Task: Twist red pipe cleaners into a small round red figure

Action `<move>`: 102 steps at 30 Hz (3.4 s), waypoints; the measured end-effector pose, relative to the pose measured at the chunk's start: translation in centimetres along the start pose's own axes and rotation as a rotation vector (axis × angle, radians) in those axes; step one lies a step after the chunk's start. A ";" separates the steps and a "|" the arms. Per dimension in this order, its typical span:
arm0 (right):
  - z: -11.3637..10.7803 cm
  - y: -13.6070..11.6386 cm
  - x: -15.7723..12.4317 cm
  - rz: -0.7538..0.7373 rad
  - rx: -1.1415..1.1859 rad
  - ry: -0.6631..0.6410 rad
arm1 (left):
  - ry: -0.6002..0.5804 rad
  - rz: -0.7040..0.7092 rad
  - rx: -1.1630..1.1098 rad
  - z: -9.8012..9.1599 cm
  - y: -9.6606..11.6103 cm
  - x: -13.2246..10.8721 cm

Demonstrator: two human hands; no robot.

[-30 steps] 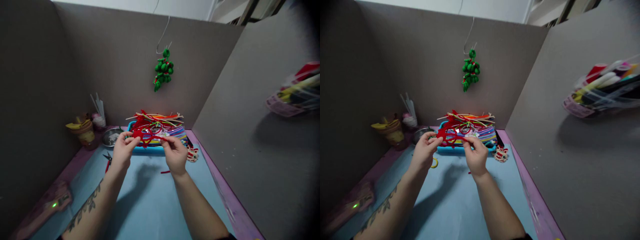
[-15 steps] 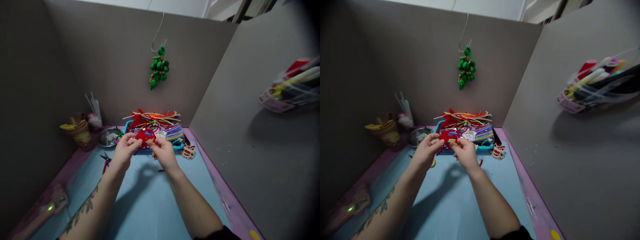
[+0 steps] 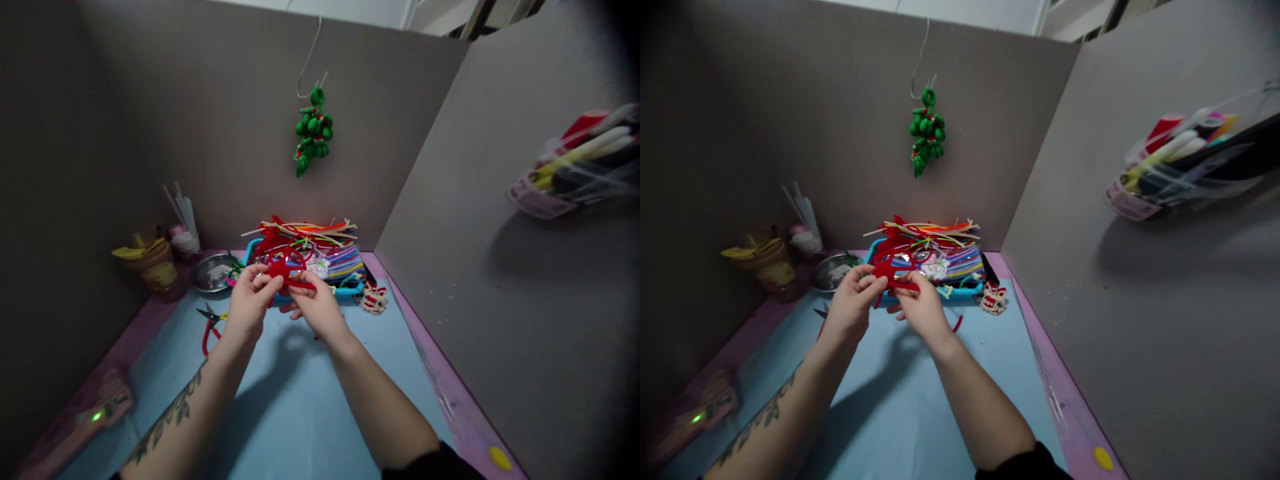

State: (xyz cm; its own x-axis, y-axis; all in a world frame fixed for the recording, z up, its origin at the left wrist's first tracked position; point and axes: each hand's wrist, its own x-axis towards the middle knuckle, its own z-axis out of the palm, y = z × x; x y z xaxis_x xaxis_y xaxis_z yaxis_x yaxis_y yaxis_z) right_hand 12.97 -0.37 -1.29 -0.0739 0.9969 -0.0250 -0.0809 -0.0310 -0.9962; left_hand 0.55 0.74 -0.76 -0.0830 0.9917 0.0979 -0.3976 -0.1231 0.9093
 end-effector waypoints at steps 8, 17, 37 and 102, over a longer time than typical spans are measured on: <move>0.2 0.8 -0.1 -0.387 -0.104 0.209 | 0.061 -0.079 -0.173 0.2 -0.2 0.1; 1.3 0.6 -1.2 -0.249 -0.197 0.067 | 0.160 -0.130 -0.384 0.4 0.6 0.0; -3.9 -2.6 -2.2 -0.421 -0.819 -0.522 | 0.085 -0.054 -0.255 -0.4 0.7 0.4; -0.6 -0.2 -1.1 -0.571 -0.301 0.220 | 0.002 -0.148 0.046 0.5 1.2 -0.8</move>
State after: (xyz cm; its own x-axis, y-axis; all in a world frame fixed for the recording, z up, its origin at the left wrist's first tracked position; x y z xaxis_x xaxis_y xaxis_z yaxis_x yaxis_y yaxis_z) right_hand 13.71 -1.38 -1.12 0.1048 0.8434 0.5270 0.2349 0.4940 -0.8372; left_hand 0.57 -0.22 0.45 -0.0285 0.9988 -0.0398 -0.3633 0.0267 0.9313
